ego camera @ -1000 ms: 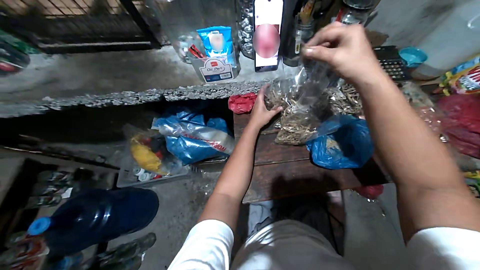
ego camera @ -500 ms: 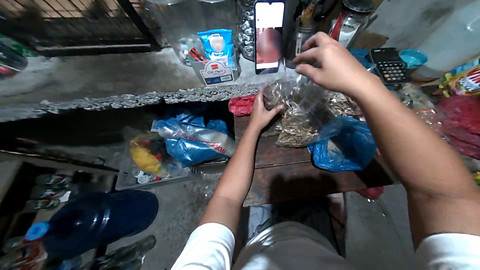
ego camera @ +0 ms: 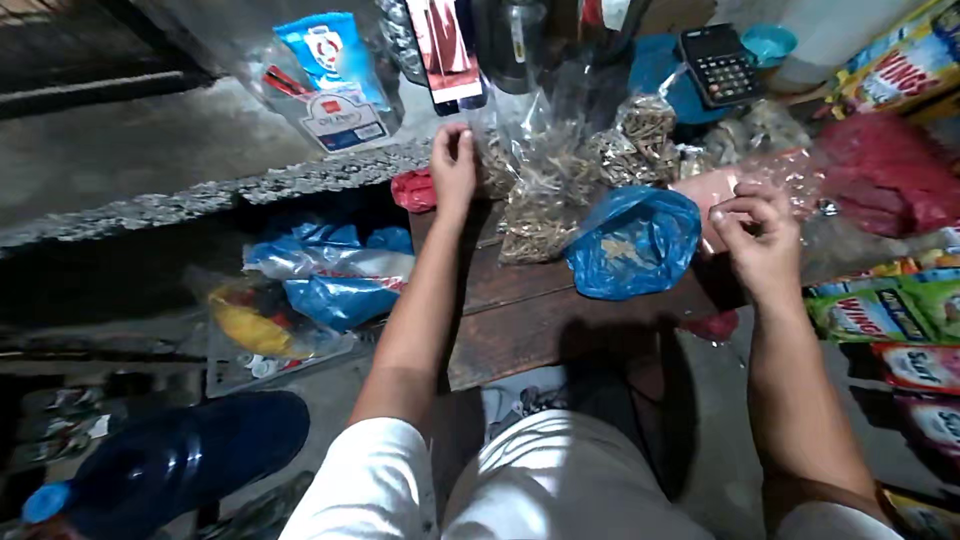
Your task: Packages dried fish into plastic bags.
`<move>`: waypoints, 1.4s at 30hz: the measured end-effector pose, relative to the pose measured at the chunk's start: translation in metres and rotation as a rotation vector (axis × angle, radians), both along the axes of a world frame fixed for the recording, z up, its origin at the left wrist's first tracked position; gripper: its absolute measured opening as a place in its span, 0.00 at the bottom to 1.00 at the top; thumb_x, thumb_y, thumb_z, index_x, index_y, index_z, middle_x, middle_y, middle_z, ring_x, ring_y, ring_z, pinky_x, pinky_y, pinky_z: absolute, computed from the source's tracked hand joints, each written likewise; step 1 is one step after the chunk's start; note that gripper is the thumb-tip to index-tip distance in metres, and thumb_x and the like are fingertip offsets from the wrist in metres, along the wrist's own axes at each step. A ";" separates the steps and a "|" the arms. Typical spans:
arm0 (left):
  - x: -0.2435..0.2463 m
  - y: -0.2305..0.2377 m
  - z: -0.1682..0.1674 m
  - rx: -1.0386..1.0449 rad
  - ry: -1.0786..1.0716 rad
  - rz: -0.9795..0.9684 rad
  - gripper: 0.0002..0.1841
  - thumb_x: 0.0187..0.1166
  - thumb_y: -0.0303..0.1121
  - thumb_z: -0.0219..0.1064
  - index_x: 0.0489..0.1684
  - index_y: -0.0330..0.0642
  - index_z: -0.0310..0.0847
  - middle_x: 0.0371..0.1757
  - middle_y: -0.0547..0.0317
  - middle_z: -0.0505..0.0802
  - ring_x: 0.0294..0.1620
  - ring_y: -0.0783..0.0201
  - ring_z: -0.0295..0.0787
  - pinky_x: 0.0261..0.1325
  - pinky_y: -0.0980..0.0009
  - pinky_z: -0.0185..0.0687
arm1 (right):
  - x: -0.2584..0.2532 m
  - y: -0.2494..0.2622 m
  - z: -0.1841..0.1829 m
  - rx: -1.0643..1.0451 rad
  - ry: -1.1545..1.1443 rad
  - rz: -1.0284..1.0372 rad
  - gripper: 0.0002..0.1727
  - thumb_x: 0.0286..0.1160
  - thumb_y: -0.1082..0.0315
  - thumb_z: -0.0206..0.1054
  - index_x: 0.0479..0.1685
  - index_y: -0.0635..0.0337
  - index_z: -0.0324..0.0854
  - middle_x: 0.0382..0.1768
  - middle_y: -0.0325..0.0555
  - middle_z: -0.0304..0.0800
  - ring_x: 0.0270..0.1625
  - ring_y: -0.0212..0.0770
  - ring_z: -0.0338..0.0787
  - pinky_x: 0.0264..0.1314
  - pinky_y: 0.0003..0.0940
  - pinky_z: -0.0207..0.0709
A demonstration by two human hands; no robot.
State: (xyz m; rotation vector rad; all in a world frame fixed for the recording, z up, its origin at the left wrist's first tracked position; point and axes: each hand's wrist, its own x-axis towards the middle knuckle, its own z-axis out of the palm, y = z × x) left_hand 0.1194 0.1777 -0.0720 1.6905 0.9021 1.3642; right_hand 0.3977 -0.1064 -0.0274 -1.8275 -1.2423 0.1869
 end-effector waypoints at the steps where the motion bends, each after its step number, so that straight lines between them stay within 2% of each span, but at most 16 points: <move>1: -0.004 -0.004 0.003 -0.016 -0.014 0.008 0.19 0.89 0.29 0.53 0.67 0.20 0.72 0.63 0.38 0.85 0.62 0.63 0.83 0.67 0.69 0.78 | 0.000 -0.004 -0.005 -0.012 0.020 -0.004 0.19 0.81 0.62 0.66 0.56 0.72 0.84 0.76 0.70 0.70 0.73 0.52 0.77 0.70 0.40 0.77; 6: -0.043 -0.069 0.014 0.075 -0.094 0.066 0.20 0.85 0.27 0.57 0.70 0.22 0.68 0.65 0.45 0.83 0.63 0.67 0.83 0.68 0.70 0.80 | -0.013 -0.010 -0.022 -0.106 0.118 0.037 0.24 0.80 0.62 0.67 0.70 0.68 0.80 0.79 0.72 0.68 0.75 0.60 0.77 0.72 0.51 0.76; 10: -0.053 -0.165 0.015 0.118 -0.080 -0.055 0.11 0.87 0.30 0.58 0.60 0.37 0.77 0.60 0.65 0.87 0.60 0.75 0.84 0.66 0.70 0.82 | -0.020 -0.006 -0.034 -0.145 0.187 0.082 0.32 0.76 0.61 0.71 0.79 0.65 0.74 0.78 0.71 0.69 0.78 0.61 0.74 0.74 0.56 0.72; 12: -0.038 -0.195 0.009 0.089 0.055 -0.188 0.11 0.83 0.28 0.61 0.54 0.31 0.83 0.61 0.51 0.87 0.61 0.68 0.85 0.65 0.69 0.83 | -0.021 -0.001 -0.041 -0.154 0.203 0.089 0.31 0.76 0.64 0.72 0.80 0.64 0.74 0.78 0.69 0.72 0.78 0.61 0.74 0.77 0.58 0.69; 13: -0.029 -0.205 0.010 0.019 0.194 -0.259 0.14 0.83 0.30 0.61 0.59 0.32 0.85 0.66 0.42 0.85 0.64 0.61 0.85 0.65 0.66 0.83 | -0.023 0.001 -0.042 -0.155 0.199 0.092 0.28 0.77 0.68 0.71 0.77 0.65 0.75 0.77 0.68 0.74 0.78 0.60 0.75 0.77 0.57 0.69; 16: -0.001 -0.217 0.013 -0.196 0.523 -0.383 0.21 0.87 0.43 0.61 0.77 0.55 0.80 0.82 0.36 0.73 0.69 0.44 0.83 0.63 0.45 0.83 | -0.035 -0.006 -0.026 -0.086 0.161 0.102 0.18 0.80 0.76 0.64 0.67 0.71 0.80 0.69 0.66 0.80 0.70 0.54 0.81 0.72 0.51 0.74; 18: 0.013 -0.219 0.010 -0.202 0.584 -0.364 0.22 0.87 0.48 0.61 0.79 0.60 0.79 0.82 0.36 0.73 0.65 0.40 0.85 0.57 0.40 0.83 | -0.045 -0.018 -0.016 0.041 0.130 0.100 0.17 0.77 0.76 0.62 0.63 0.70 0.83 0.61 0.60 0.84 0.61 0.41 0.82 0.65 0.35 0.76; 19: 0.018 -0.219 0.008 -0.196 0.580 -0.359 0.23 0.87 0.48 0.62 0.79 0.58 0.79 0.79 0.36 0.76 0.63 0.40 0.86 0.56 0.40 0.83 | -0.049 -0.023 -0.014 0.076 0.114 0.108 0.17 0.76 0.75 0.62 0.62 0.69 0.83 0.58 0.56 0.84 0.59 0.36 0.82 0.63 0.28 0.77; 23: 0.028 -0.224 -0.003 -0.158 0.495 -0.381 0.18 0.85 0.31 0.65 0.71 0.40 0.82 0.60 0.41 0.89 0.57 0.47 0.89 0.61 0.47 0.83 | -0.055 -0.040 -0.022 0.042 0.116 0.132 0.15 0.78 0.76 0.62 0.60 0.69 0.85 0.57 0.57 0.84 0.56 0.34 0.84 0.59 0.27 0.78; 26: 0.025 -0.234 -0.004 0.000 0.388 -0.276 0.16 0.81 0.25 0.64 0.65 0.34 0.85 0.54 0.41 0.90 0.52 0.53 0.90 0.57 0.57 0.85 | -0.055 -0.055 -0.025 0.131 0.132 0.047 0.14 0.77 0.74 0.63 0.58 0.68 0.84 0.56 0.49 0.82 0.50 0.21 0.84 0.51 0.13 0.79; 30: 0.021 -0.238 -0.023 0.069 0.354 -0.236 0.19 0.80 0.25 0.64 0.68 0.33 0.83 0.60 0.39 0.89 0.57 0.52 0.90 0.60 0.57 0.86 | -0.052 -0.066 -0.039 -0.062 0.121 0.029 0.15 0.80 0.73 0.64 0.62 0.65 0.85 0.57 0.56 0.81 0.46 0.33 0.85 0.44 0.25 0.81; 33: 0.019 -0.238 -0.033 0.061 0.340 -0.259 0.21 0.78 0.28 0.66 0.69 0.31 0.82 0.66 0.36 0.87 0.60 0.50 0.89 0.62 0.55 0.85 | -0.052 -0.069 -0.037 -0.115 0.060 0.020 0.17 0.78 0.71 0.66 0.63 0.65 0.85 0.65 0.62 0.79 0.52 0.42 0.87 0.50 0.35 0.83; 36: 0.020 -0.237 -0.039 0.022 0.280 -0.264 0.22 0.78 0.29 0.67 0.71 0.30 0.81 0.68 0.37 0.86 0.63 0.54 0.88 0.65 0.61 0.84 | -0.051 -0.070 -0.027 0.008 -0.088 -0.012 0.17 0.78 0.68 0.68 0.62 0.67 0.85 0.71 0.67 0.75 0.62 0.43 0.84 0.62 0.30 0.81; 38: 0.021 -0.236 -0.042 -0.020 0.234 -0.282 0.23 0.77 0.28 0.68 0.72 0.30 0.80 0.69 0.37 0.85 0.64 0.57 0.87 0.66 0.65 0.83 | -0.054 -0.067 -0.016 0.179 -0.222 -0.024 0.15 0.78 0.70 0.67 0.55 0.72 0.87 0.64 0.69 0.78 0.63 0.43 0.84 0.66 0.26 0.77; 40: 0.021 -0.237 -0.045 -0.051 0.198 -0.306 0.24 0.77 0.28 0.67 0.73 0.29 0.79 0.70 0.35 0.84 0.66 0.58 0.86 0.68 0.66 0.82 | -0.060 -0.061 -0.007 0.270 -0.295 0.059 0.12 0.80 0.72 0.65 0.49 0.74 0.88 0.54 0.66 0.84 0.56 0.41 0.86 0.61 0.24 0.79; 42: 0.021 -0.236 -0.046 -0.070 0.183 -0.319 0.25 0.77 0.28 0.67 0.74 0.28 0.78 0.71 0.35 0.83 0.67 0.59 0.85 0.69 0.67 0.81 | -0.068 -0.048 -0.002 0.151 -0.328 0.197 0.12 0.81 0.73 0.62 0.49 0.71 0.90 0.47 0.62 0.90 0.48 0.46 0.91 0.54 0.33 0.84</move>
